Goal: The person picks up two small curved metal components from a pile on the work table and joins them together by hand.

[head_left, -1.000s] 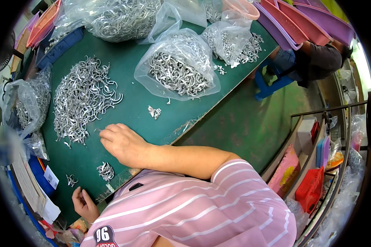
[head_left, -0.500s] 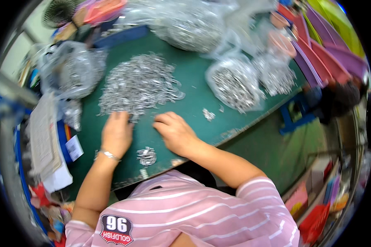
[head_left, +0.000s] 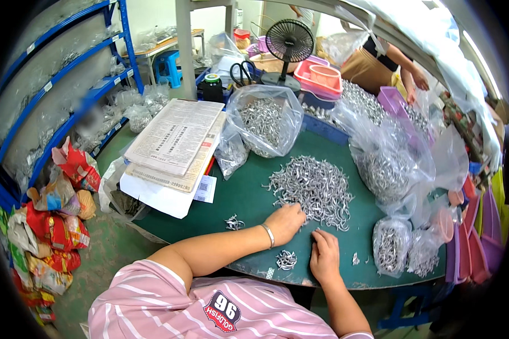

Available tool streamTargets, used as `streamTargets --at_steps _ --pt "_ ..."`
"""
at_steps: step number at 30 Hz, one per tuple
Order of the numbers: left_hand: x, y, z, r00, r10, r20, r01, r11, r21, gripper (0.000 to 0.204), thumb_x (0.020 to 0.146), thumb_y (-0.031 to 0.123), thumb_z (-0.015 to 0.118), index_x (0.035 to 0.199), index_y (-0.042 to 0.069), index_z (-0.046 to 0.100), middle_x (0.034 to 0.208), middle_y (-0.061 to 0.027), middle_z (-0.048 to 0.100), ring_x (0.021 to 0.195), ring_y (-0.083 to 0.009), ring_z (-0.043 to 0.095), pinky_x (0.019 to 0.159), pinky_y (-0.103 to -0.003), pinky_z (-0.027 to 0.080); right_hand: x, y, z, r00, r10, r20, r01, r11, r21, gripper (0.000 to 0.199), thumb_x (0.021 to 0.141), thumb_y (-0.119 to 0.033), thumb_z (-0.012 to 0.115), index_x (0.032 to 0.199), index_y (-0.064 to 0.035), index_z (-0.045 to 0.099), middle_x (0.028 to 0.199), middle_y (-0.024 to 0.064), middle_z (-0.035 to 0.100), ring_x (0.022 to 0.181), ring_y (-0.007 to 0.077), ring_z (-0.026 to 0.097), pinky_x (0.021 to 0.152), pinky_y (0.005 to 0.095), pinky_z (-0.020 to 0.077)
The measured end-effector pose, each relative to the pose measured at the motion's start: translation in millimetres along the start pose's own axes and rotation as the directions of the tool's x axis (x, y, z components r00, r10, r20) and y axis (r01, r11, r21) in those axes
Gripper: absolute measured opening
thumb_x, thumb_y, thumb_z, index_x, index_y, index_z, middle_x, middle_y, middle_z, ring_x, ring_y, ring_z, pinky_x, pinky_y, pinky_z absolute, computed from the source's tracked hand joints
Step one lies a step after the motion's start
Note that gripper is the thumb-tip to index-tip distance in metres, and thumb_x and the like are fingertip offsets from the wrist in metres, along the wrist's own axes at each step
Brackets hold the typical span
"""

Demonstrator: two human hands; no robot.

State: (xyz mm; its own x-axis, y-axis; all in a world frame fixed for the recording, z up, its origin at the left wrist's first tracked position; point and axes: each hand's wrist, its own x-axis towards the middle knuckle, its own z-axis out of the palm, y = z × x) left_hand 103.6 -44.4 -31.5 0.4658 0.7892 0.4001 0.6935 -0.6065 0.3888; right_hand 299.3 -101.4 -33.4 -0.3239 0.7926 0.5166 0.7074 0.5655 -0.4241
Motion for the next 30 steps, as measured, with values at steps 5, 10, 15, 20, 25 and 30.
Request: streamTargets --at_steps 5,10,15,20,25,30 --pt "-0.1 4.3 -2.5 1.000 -0.017 0.002 0.017 0.959 -0.284 0.019 0.075 0.002 0.069 0.091 0.002 0.059 0.094 -0.0146 0.055 0.089 -0.0358 0.059 0.080 -0.043 0.049 23.5 -11.0 8.4 0.998 -0.036 0.057 0.034 0.999 0.032 0.041 0.080 0.004 0.060 0.120 -0.0008 0.060 0.124 0.0172 0.058 0.112 0.0376 0.054 0.097 0.0448 0.0433" --pt "-12.5 -0.8 -25.7 0.996 -0.013 -0.085 0.001 0.990 -0.139 0.028 0.073 0.004 0.073 0.098 0.004 0.060 0.097 -0.0152 0.056 0.093 -0.0361 0.056 0.083 -0.043 0.047 30.9 -6.8 3.2 0.976 -0.087 0.202 0.104 0.992 -0.076 0.037 0.079 0.003 0.055 0.115 -0.0028 0.062 0.114 0.0158 0.061 0.105 0.0352 0.057 0.090 0.0442 0.0451" --pt "-35.6 -0.7 -39.1 0.990 -0.102 -0.095 0.081 0.975 -0.208 0.029 0.075 0.004 0.072 0.102 0.003 0.060 0.098 -0.0169 0.057 0.093 -0.0367 0.057 0.085 -0.043 0.047 33.0 -2.4 2.3 0.969 -0.186 0.160 0.187 0.982 0.010 0.037 0.076 0.005 0.054 0.111 -0.0017 0.063 0.116 0.0166 0.062 0.107 0.0353 0.058 0.093 0.0443 0.0448" --pt "-40.3 10.3 -43.5 0.969 -0.231 -0.084 0.191 0.923 -0.333 0.022 0.083 -0.002 0.063 0.104 0.001 0.062 0.093 -0.0133 0.060 0.077 -0.0254 0.061 0.072 -0.033 0.049 20.9 4.9 -10.4 0.973 -0.148 0.178 0.150 0.989 0.006 0.041 0.073 0.009 0.055 0.111 -0.0014 0.064 0.113 0.0153 0.064 0.109 0.0354 0.058 0.096 0.0446 0.0444" --pt "-41.3 6.9 -34.7 0.958 -0.272 -0.092 0.212 0.887 -0.411 0.019 0.085 -0.003 0.062 0.104 0.001 0.065 0.088 -0.0106 0.061 0.076 -0.0206 0.061 0.069 -0.029 0.049 11.2 6.5 -19.6 1.000 -0.020 0.015 0.020 1.000 -0.015 0.040 0.072 0.011 0.058 0.110 -0.0010 0.065 0.109 0.0155 0.064 0.103 0.0354 0.059 0.092 0.0427 0.0448" --pt "-42.8 8.4 -34.1 0.955 -0.280 -0.098 0.205 0.862 -0.463 0.018 0.086 -0.002 0.063 0.104 0.001 0.066 0.087 -0.0063 0.061 0.072 -0.0136 0.057 0.065 -0.025 0.046 14.7 -6.4 -15.1 0.996 0.009 0.087 -0.008 1.000 -0.014 0.021 0.077 0.002 0.068 0.097 -0.0047 0.068 0.100 0.0088 0.063 0.092 0.0301 0.057 0.080 0.0396 0.0440"
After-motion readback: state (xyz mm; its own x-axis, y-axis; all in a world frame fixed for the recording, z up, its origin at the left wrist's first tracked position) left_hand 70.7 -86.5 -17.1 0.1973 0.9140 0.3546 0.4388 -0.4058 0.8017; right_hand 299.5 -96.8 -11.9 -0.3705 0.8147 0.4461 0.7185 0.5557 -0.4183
